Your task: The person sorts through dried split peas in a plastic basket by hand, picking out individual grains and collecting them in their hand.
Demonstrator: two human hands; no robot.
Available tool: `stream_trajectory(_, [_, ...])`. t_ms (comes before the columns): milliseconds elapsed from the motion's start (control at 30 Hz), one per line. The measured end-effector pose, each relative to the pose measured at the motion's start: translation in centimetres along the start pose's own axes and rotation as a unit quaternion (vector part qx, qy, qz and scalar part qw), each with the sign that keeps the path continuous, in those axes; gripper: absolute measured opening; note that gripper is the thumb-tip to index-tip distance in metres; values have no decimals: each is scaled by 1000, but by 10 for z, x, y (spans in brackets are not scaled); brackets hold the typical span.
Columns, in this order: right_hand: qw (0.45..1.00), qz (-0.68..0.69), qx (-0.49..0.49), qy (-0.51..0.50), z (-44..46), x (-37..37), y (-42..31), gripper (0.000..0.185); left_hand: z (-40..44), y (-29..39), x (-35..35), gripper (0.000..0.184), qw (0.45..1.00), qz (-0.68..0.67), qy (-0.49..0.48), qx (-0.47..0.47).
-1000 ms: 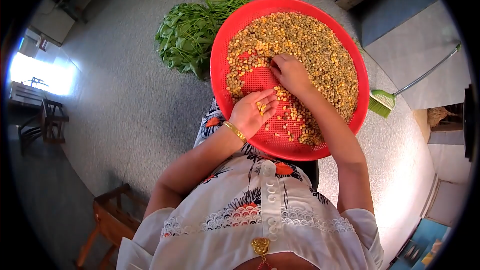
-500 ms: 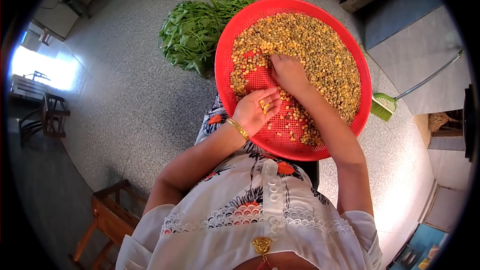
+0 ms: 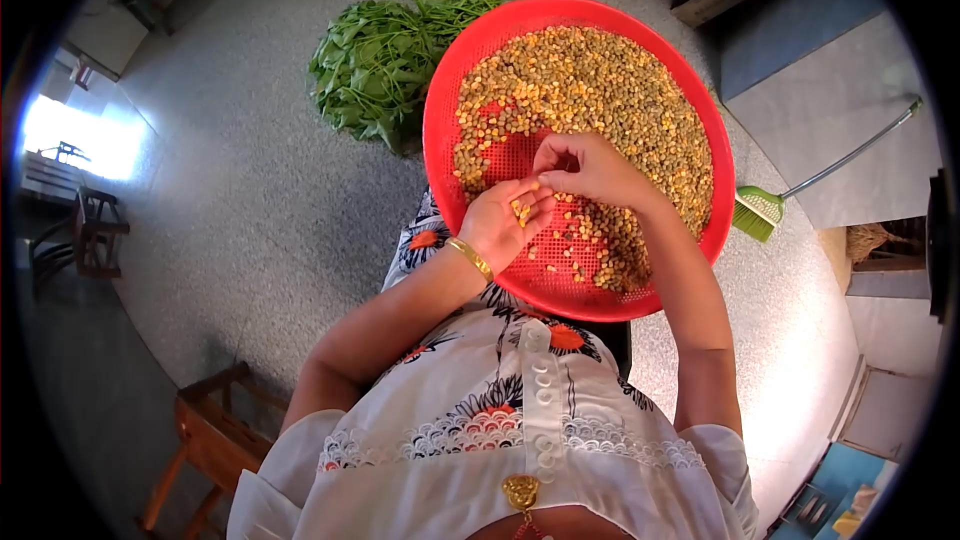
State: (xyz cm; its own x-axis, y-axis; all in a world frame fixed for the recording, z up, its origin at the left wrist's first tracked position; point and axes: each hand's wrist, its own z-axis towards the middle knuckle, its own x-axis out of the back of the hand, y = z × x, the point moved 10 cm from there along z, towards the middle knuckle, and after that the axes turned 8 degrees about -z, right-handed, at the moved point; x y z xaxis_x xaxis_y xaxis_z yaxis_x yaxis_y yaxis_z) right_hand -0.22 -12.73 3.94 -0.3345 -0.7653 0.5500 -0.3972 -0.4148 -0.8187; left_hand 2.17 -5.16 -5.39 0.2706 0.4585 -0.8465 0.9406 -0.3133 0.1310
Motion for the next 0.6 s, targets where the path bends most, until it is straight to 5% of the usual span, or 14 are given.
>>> stream_trajectory(167, [982, -97, -62, 149, 12, 43, 26, 11, -2, 2, -4, 33, 1000, -9, -3, -8])
stream_trajectory(233, [946, -233, -75, 213, 16, 55, 31, 11, -2, 1, -4, 32, 1000, -9, -11, 0])
stream_trajectory(600, [896, -389, -32, 210, 39, 30, 28, 16, -2, 0, -4, 32, 1000, -13, -13, 5])
